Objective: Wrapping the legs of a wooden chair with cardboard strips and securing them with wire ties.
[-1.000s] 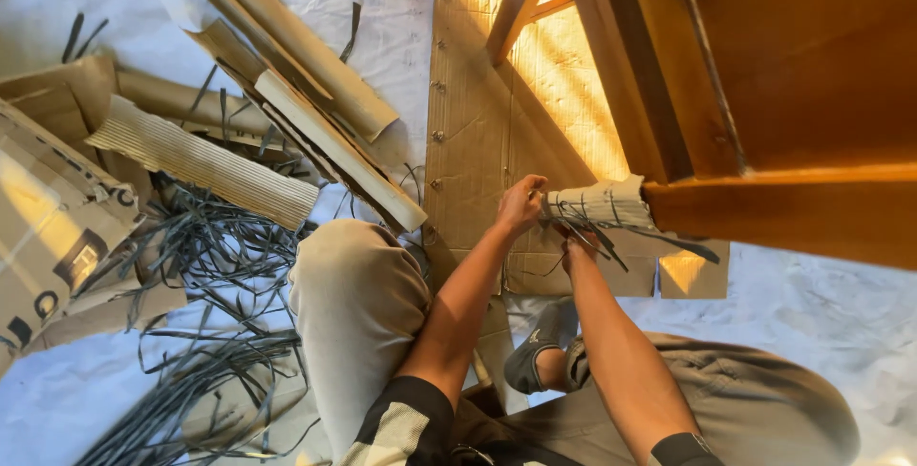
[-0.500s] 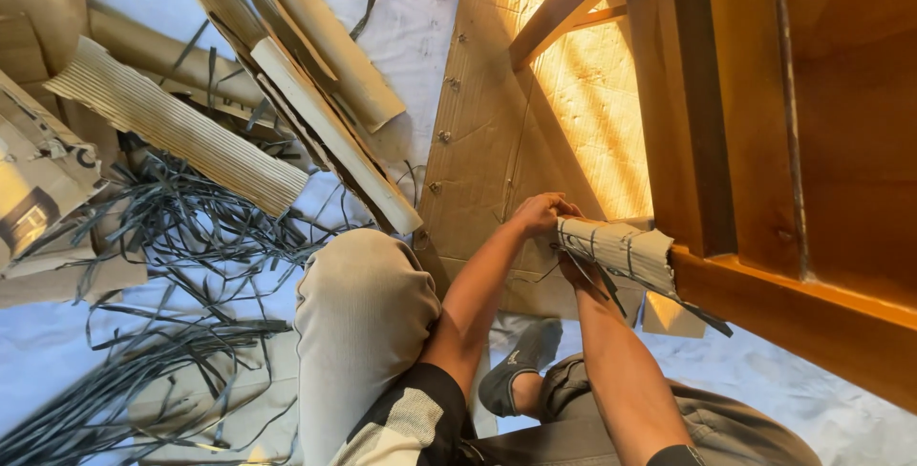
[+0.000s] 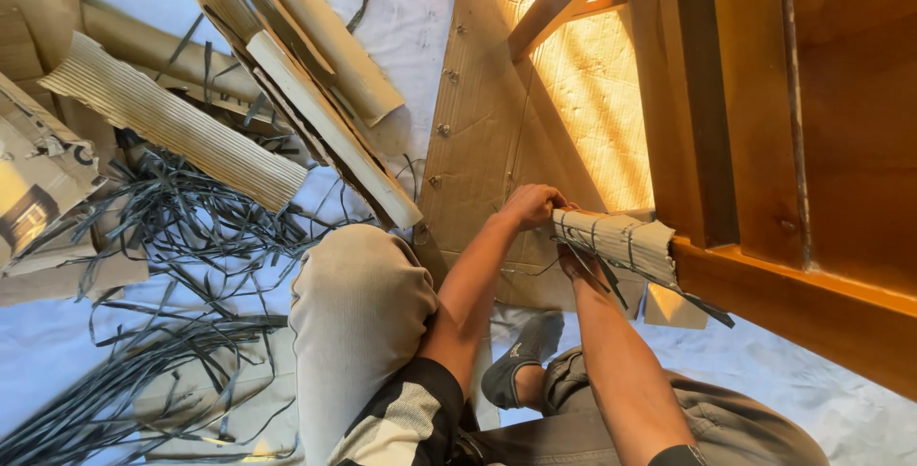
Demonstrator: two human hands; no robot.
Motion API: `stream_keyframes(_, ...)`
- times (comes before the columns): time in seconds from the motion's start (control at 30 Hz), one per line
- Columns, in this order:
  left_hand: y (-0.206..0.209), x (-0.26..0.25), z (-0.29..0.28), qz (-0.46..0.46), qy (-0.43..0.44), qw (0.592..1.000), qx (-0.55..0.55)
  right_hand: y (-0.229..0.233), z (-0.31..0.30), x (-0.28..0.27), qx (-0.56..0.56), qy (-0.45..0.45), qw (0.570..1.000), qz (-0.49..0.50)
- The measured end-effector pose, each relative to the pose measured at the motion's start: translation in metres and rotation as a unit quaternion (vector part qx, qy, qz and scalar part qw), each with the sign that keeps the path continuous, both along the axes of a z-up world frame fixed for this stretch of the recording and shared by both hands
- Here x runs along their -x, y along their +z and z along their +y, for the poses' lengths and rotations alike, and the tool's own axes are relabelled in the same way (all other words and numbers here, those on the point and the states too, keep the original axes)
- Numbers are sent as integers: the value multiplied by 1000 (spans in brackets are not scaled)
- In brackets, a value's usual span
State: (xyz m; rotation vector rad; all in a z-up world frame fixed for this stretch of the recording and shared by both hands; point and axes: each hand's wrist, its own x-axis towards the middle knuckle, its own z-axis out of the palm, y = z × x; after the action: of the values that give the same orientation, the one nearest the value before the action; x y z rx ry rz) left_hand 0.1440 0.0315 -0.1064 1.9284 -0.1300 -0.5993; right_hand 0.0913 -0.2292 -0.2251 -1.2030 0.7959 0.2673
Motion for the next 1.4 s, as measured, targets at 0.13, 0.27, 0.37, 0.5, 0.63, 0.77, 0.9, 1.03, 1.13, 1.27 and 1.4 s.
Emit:
stream_keyframes(0.13, -11, 14, 3, -104, 18, 992, -67, -5, -10, 11, -11, 1, 1000, 5)
stream_keyframes(0.27, -15, 36, 10, -120, 121, 984, -54, -13, -17, 22, -29, 0, 1000, 13)
stream_keyframes(0.37, -22, 55, 10, -100, 180, 978, -41, -20, -12, 23, -42, -4, 999, 15)
stream_keyframes(0.5, 16, 79, 17, 45, 284, 958, -15, -26, -16, 42, -58, -17, 998, 15)
stream_keyframes(0.63, 14, 101, 10, 81, 289, 953, -47, 67, 66, 67, 121, -118, 985, -37)
stream_keyframes(0.77, -6, 112, -6, 118, 289, 949, -42, 91, 79, 82, 148, -84, 985, -1)
stream_keyframes(0.9, -15, 121, -21, 163, 307, 938, -13, 81, 79, 97, 309, -18, 951, 10)
stream_keyframes(1.03, -29, 128, -32, 172, 313, 934, 27, 123, 90, 118, 478, 119, 866, -82)
stream_keyframes(1.13, -29, 135, -36, 181, 301, 935, 43, 153, 98, 129, 591, 202, 769, -134)
stream_keyframes(1.27, -27, 138, -37, 177, 295, 937, 59, 174, 101, 136, 552, 273, 781, -106)
stream_keyframes(1.4, -25, 140, -38, 179, 272, 944, 50, 167, 100, 138, 508, 337, 783, -127)
